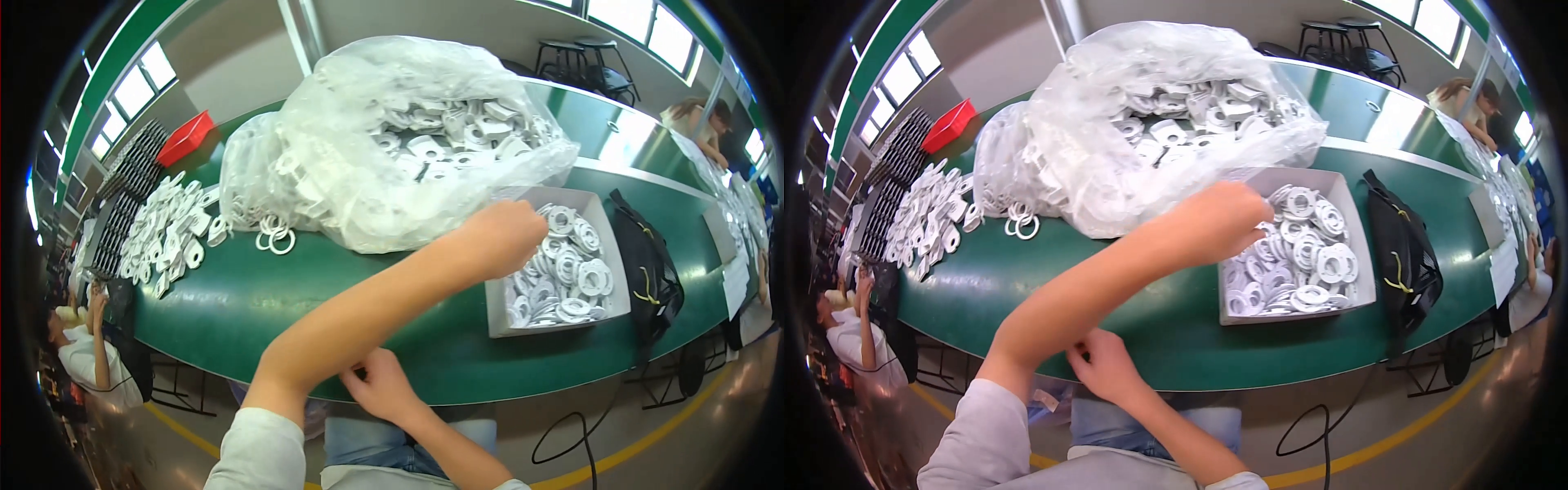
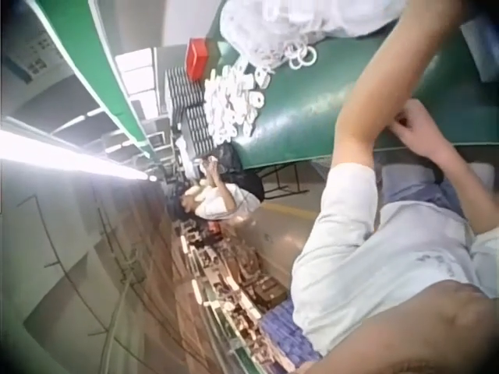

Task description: Assembling small circular white plastic rings onto a base component on a production line.

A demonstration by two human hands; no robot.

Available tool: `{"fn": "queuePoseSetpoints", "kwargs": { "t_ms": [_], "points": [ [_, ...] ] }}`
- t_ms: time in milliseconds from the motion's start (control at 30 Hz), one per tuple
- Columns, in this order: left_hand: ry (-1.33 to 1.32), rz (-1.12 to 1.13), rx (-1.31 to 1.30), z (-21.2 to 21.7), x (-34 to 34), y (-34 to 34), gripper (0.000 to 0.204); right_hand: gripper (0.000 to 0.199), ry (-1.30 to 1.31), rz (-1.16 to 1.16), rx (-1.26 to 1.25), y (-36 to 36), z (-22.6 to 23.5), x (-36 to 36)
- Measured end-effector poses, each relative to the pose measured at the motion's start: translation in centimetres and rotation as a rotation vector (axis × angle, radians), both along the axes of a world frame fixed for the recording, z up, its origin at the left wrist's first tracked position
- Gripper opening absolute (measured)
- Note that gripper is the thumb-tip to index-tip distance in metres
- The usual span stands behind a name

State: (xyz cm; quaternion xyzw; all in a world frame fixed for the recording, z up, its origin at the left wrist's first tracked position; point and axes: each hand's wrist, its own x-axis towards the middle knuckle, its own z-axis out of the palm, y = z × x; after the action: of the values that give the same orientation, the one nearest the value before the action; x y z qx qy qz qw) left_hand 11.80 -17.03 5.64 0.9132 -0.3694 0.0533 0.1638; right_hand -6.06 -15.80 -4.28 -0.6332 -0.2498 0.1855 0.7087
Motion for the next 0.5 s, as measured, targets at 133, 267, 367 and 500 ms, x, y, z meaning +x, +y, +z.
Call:
{"fn": "queuePoseSetpoints", "kwargs": {
  "t_ms": [133, 267, 367, 500],
  "points": [
    [-0.161, 0.092, 0.1, -0.9, 3.4, -4.2, 0.021, 0.018, -0.186, -0.068, 0.014, 0.7, -0.6, -0.2],
    [-0.327, 0.097, 0.094, -2.8, 4.9, -6.4, 0.018, 0.015, -0.251, -0.101, 0.013, 1.0, -0.7, -0.3],
    [-0.322, -0.015, 0.029, -2.0, 4.3, -5.7, 0.011, 0.014, -0.197, -0.021, -0.028, 0.1, -0.4, 0.0],
    [-0.169, 0.125, -0.555, 0.1, 4.5, -0.1, 0.012, 0.015, -0.146, 0.033, -0.061, -0.5, 0.0, 0.3]
  ]
}}
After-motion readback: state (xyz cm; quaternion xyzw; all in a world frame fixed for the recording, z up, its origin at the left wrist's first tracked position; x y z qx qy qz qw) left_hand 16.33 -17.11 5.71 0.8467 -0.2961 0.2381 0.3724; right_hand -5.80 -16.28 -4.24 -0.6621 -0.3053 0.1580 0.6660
